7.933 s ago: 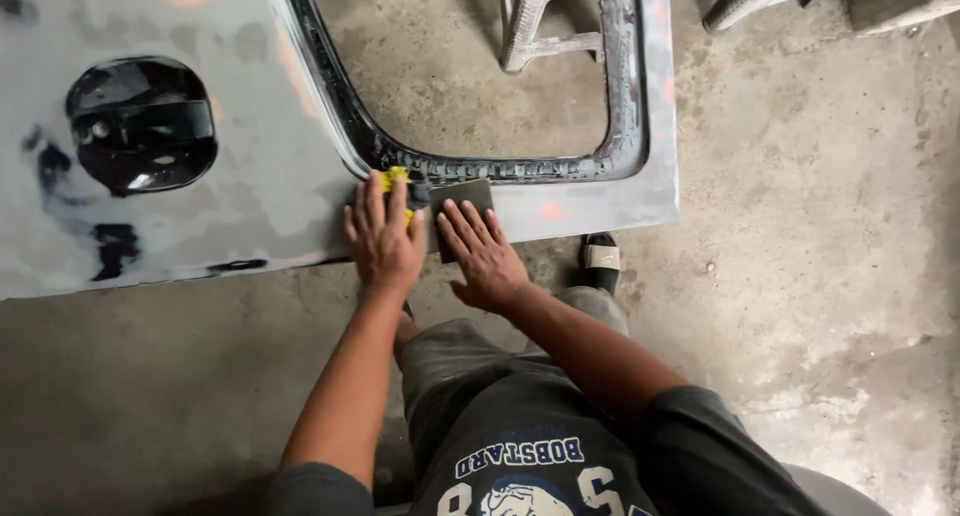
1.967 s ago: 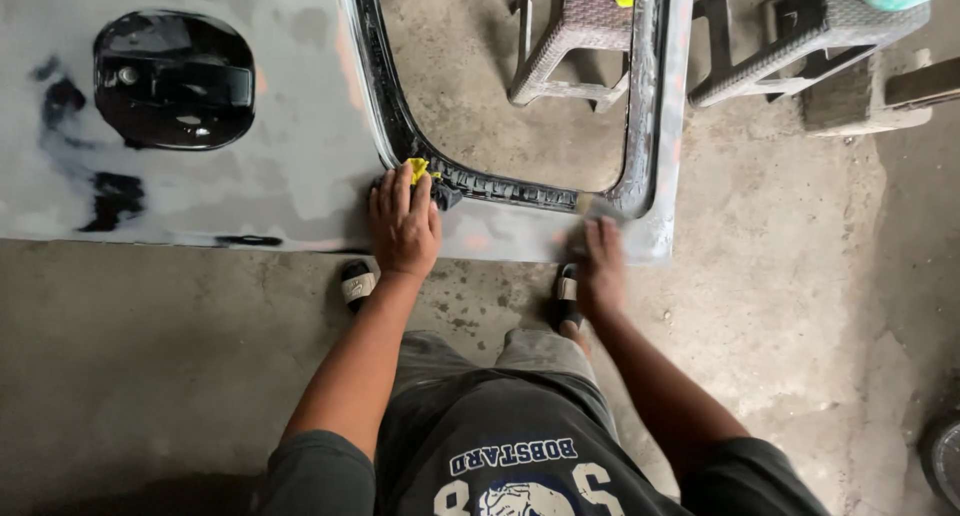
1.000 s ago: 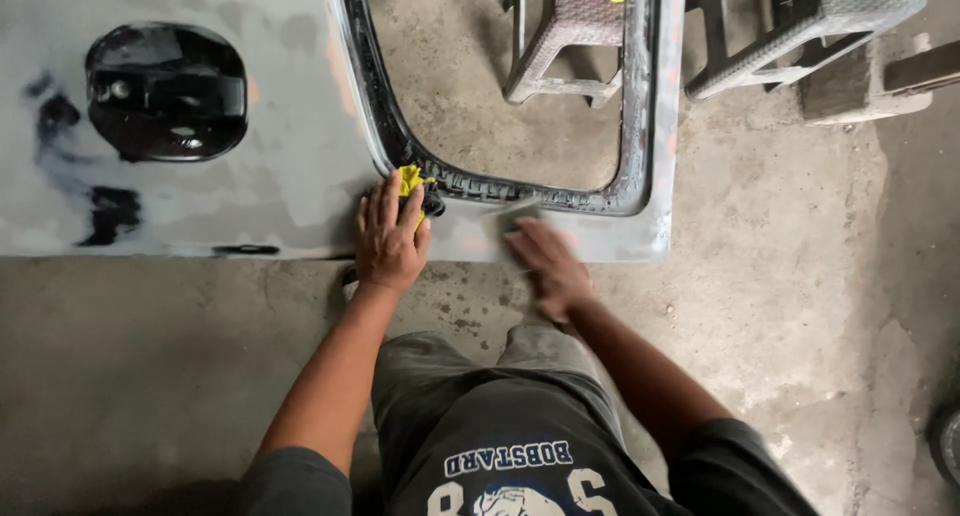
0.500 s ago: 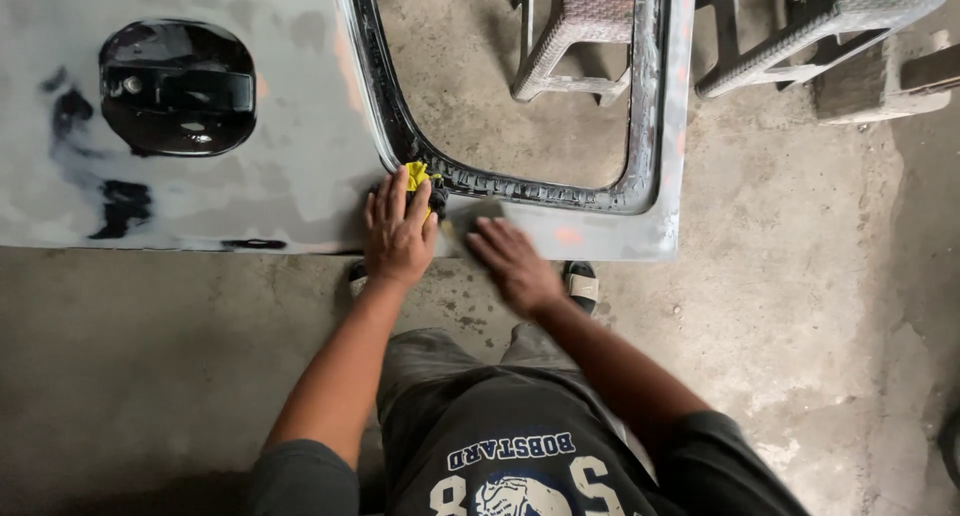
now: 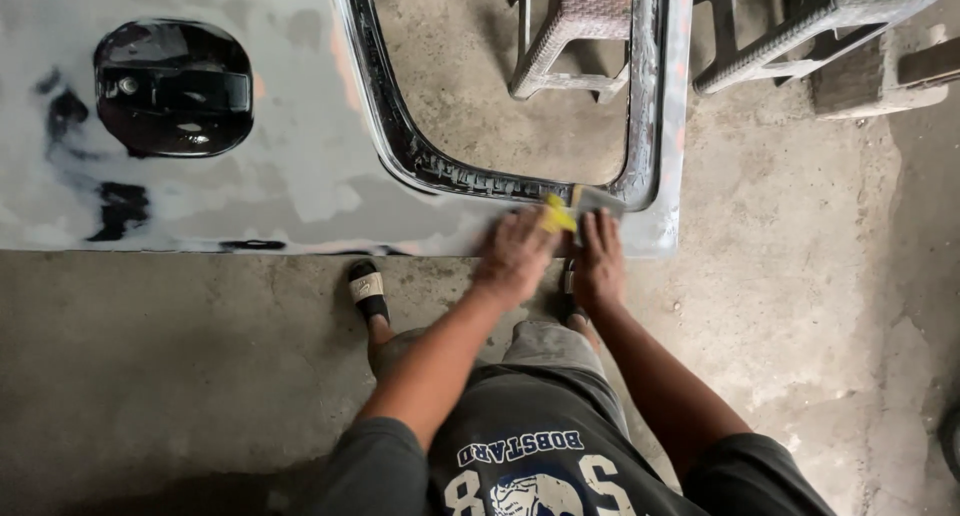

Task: The person sands the surface of a white car door using a sanding block and a yellow sponge. They work around the door handle and the window frame, moving the sanding tools back and forth to smooth the surface.

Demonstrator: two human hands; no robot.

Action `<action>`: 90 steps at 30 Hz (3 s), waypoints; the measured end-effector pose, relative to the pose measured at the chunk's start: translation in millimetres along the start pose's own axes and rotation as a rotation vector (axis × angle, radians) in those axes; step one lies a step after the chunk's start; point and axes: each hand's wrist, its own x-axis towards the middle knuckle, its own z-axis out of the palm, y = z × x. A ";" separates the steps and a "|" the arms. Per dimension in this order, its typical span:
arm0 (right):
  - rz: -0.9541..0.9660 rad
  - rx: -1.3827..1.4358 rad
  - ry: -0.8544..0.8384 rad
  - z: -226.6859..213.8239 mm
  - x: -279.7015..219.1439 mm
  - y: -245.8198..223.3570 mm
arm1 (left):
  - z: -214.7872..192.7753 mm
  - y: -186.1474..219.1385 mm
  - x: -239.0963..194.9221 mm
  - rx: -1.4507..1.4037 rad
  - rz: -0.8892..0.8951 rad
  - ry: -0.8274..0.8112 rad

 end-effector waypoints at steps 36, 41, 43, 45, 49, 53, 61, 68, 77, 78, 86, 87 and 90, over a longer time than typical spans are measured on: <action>-0.063 0.103 0.056 -29.8 9.0 -12.6 | 1.8 -32.2 19.8 -0.076 -0.403 0.369; 0.112 0.317 -0.056 -67.2 34.7 -87.9 | -13.4 -87.7 3.6 -0.206 -0.446 0.287; 0.227 0.362 -0.136 -61.4 46.0 -100.9 | -26.5 -138.9 -17.3 -0.348 -0.643 0.205; 0.243 0.748 -0.187 -23.6 55.1 -86.2 | -43.4 -198.8 -42.1 -0.630 -1.055 0.166; 0.063 1.161 -0.127 7.9 94.8 -145.4 | -38.7 -268.2 -96.9 -0.200 -0.828 0.318; 0.036 1.053 0.044 -1.6 120.6 -259.5 | -49.8 -278.0 -96.5 -0.066 -0.629 0.244; -0.276 0.027 0.044 21.7 106.2 -306.9 | -58.3 -277.0 -63.5 -0.251 -0.409 0.023; -0.181 0.056 0.080 13.1 145.8 -322.6 | -54.8 -349.3 -28.9 -0.118 -0.432 0.051; 0.098 0.335 -0.198 30.2 199.6 -314.8 | -63.3 -373.4 7.0 -0.188 -0.440 0.048; 0.202 0.391 -0.264 27.4 205.2 -312.2 | -63.4 -373.9 11.9 -0.181 -0.437 0.025; -0.127 0.415 -0.009 21.1 244.8 -286.5 | -75.3 -383.5 45.6 -0.152 -0.497 -0.016; -0.047 0.474 -0.091 24.6 246.4 -285.0 | -79.6 -385.7 46.9 -0.186 -0.492 -0.020; 0.175 0.492 -0.267 33.2 239.4 -283.7 | -70.6 -400.8 50.6 -0.198 -0.464 -0.027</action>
